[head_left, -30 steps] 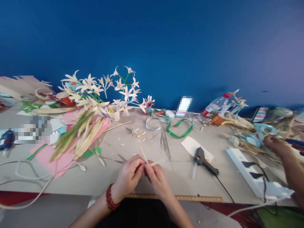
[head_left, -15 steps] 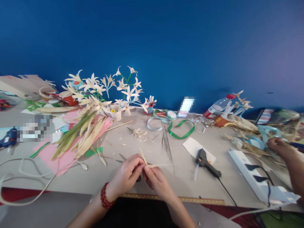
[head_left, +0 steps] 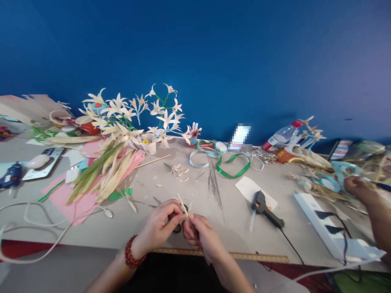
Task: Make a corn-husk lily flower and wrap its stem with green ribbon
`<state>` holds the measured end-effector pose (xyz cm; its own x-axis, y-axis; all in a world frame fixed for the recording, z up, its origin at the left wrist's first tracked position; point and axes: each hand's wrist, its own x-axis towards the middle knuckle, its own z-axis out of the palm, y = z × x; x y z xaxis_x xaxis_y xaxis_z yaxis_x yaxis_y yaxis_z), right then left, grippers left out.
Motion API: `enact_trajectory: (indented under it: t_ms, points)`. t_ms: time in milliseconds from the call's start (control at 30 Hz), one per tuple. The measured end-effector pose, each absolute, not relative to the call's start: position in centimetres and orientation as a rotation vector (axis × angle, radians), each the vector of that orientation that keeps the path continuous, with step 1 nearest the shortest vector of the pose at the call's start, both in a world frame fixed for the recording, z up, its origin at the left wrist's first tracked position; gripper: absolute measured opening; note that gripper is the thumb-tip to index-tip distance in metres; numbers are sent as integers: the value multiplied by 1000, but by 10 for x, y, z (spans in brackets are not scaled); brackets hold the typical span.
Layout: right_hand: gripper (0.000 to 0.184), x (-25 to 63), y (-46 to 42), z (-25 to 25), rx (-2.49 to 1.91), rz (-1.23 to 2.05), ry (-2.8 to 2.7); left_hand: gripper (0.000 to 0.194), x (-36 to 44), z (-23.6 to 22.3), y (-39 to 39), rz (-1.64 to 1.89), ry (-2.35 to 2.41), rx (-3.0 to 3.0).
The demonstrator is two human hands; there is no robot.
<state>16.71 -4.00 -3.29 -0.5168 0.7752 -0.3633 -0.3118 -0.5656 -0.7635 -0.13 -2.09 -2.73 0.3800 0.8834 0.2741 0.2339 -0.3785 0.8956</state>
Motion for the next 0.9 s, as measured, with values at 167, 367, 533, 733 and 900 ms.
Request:
enact_trajectory:
  t_ms: [167,367,533,733,900]
  points:
    - [51,170,-42,-24,-835,2286,-642,14,-6,-26,-21,1042,953,1844]
    - [51,177,-38,-19,-598,2525,-482,16,-13,-29,-17,1060,948,1820]
    - [54,191,-35,-21,-487,2599,-441,19,-16,-34,-15,1039,910,1739]
    - [55,203,-34,-24,-785,2289,-667,25,-8,-41,-18,1025,959,1407]
    - [49,179,-40,-31,-1087,1742,-1241,18,6,-37,-20,1078,1036,1556]
